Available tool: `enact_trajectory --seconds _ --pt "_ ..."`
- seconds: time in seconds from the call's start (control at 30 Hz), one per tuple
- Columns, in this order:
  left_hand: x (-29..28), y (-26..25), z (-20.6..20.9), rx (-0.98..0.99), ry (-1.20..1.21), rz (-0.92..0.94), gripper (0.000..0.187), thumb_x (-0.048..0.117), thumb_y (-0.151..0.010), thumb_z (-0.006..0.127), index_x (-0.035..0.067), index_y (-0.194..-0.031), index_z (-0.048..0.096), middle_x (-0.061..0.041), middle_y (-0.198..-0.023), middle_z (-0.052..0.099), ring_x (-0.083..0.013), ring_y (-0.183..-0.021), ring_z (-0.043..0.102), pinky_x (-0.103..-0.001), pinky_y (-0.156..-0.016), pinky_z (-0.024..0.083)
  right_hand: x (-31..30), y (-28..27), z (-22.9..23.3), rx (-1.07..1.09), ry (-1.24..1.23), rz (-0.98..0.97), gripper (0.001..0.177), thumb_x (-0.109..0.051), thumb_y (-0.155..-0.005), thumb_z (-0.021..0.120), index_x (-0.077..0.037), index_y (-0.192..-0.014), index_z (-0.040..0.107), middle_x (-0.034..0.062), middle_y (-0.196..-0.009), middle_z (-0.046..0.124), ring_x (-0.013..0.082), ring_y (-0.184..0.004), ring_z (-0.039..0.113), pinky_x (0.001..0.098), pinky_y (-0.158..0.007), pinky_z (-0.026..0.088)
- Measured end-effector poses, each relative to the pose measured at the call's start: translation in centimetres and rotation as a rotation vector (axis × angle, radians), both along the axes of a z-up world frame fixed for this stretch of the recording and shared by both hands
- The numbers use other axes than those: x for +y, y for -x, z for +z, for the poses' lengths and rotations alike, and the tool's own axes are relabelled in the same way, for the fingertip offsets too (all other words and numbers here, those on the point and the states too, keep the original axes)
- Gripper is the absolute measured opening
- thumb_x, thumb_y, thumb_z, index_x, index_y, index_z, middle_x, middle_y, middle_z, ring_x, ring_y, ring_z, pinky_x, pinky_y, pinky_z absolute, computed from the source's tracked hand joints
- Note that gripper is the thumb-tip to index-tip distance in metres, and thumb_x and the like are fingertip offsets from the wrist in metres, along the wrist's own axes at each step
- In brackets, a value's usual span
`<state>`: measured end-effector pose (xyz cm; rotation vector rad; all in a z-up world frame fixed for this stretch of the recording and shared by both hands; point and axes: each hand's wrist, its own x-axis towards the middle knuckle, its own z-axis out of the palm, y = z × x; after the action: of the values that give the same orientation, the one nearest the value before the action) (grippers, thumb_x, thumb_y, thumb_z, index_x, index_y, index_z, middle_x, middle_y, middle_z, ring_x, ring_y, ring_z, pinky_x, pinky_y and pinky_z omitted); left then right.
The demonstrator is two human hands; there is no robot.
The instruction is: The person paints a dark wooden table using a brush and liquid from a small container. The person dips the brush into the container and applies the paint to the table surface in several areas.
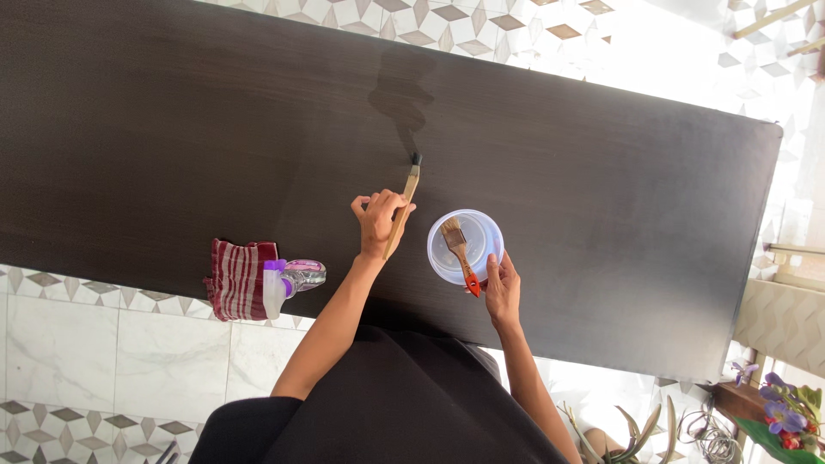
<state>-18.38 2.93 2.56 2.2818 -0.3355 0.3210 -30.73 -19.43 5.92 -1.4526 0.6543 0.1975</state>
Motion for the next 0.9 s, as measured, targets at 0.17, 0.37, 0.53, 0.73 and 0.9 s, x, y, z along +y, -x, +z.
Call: enact_trajectory --seconds 0.17,0.37,0.53,0.73,0.9 --pt "1.2 -2.8 -0.3 -0.020 -0.006 0.029 0.016 0.016 -0.091 0.079 0.013 -0.093 0.064 0.002 -0.088 0.066 -0.0167 -0.081 0.061 -0.044 -0.096 0.029 1.3 0.2 0.3 -0.002 0.007 -0.018 0.054 -0.032 -0.106 0.044 -0.002 -0.151 0.044 0.0148 -0.084 0.071 0.0175 -0.062 0.071 0.0323 -0.051 0.062" --pt "3.3 0.7 -0.3 0.027 0.022 0.041 0.016 0.016 -0.091 0.079 0.014 -0.090 0.064 0.002 -0.086 0.066 -0.0166 -0.077 0.061 -0.043 -0.094 0.029 3.0 -0.3 0.7 -0.012 0.029 -0.013 0.056 -0.032 -0.105 0.048 -0.004 -0.153 0.042 0.0139 -0.078 0.071 0.0168 -0.058 0.068 0.0314 -0.048 0.060" --pt "2.4 1.0 0.1 0.036 0.061 0.026 0.015 0.016 -0.090 0.078 0.013 -0.091 0.063 0.002 -0.088 0.066 -0.0153 -0.075 0.060 -0.043 -0.094 0.028 3.8 -0.1 1.4 -0.025 -0.032 -0.019 0.056 -0.032 -0.103 0.050 -0.003 -0.151 0.044 0.0144 -0.078 0.072 0.0166 -0.056 0.070 0.0300 -0.046 0.059" --pt "2.5 -2.9 -0.4 -0.058 -0.021 0.058 0.016 0.016 -0.091 0.079 0.013 -0.090 0.064 0.002 -0.088 0.066 -0.0169 -0.077 0.060 -0.044 -0.094 0.028 4.2 0.2 0.8 0.019 0.021 0.011 0.057 -0.034 -0.103 0.049 -0.005 -0.152 0.045 0.0145 -0.077 0.073 0.0162 -0.055 0.069 0.0295 -0.046 0.059" --pt "3.7 -0.9 -0.3 -0.033 -0.021 0.022 0.015 0.016 -0.090 0.080 0.014 -0.092 0.065 0.004 -0.087 0.066 -0.0168 -0.079 0.061 -0.043 -0.095 0.028 3.8 0.4 0.3 -0.041 -0.005 -0.030 0.057 -0.030 -0.104 0.052 -0.002 -0.152 0.043 0.0121 -0.078 0.072 0.0128 -0.058 0.068 0.0291 -0.047 0.061"
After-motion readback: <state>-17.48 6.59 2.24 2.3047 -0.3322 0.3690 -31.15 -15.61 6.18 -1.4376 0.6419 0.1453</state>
